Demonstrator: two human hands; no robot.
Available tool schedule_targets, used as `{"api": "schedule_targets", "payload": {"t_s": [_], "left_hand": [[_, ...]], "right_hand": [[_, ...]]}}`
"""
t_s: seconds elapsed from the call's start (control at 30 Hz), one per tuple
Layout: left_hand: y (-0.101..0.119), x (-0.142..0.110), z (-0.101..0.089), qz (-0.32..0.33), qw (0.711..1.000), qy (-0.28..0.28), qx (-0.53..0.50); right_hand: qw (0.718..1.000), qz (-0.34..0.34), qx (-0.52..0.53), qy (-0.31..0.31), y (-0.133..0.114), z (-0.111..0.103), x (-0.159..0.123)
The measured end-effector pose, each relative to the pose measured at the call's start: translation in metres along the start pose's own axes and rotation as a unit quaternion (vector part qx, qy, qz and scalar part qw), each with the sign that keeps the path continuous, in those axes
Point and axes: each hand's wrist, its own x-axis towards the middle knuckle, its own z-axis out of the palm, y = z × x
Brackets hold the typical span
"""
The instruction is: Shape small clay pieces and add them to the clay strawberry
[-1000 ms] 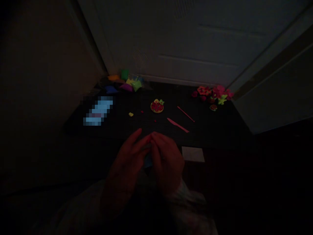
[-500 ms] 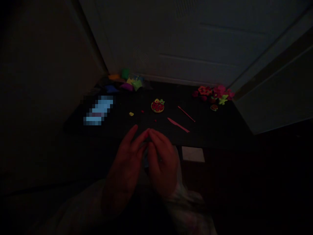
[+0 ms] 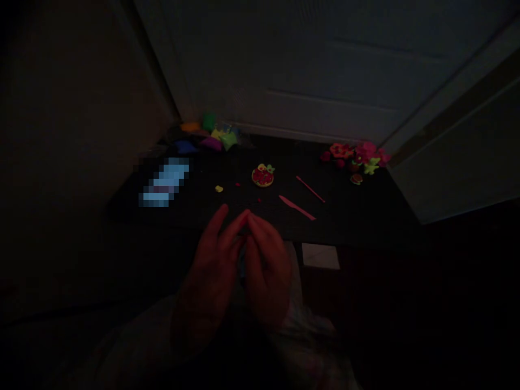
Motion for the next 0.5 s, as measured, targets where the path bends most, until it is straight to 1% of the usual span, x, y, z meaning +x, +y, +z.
{"api": "schedule_targets", "payload": {"t_s": [0.17, 0.37, 0.5], "left_hand": [[0.0045, 0.0026, 0.0061, -0.013, 0.999, 0.024, -0.026], [0.0079, 0.0027, 0.0101, -0.041, 0.998, 0.048, -0.016], [0.0083, 0.0036, 0.0109, -0.044, 0.997, 0.055, -0.01]], "right_hand": [[1.0, -0.002, 0.003, -0.012, -0.0018, 0.0019, -0.0013], [0.999, -0.035, 0.001, -0.017, -0.0022, 0.0016, -0.0023], [0.999, -0.029, 0.003, -0.019, -0.0026, 0.0015, -0.0032]]}}
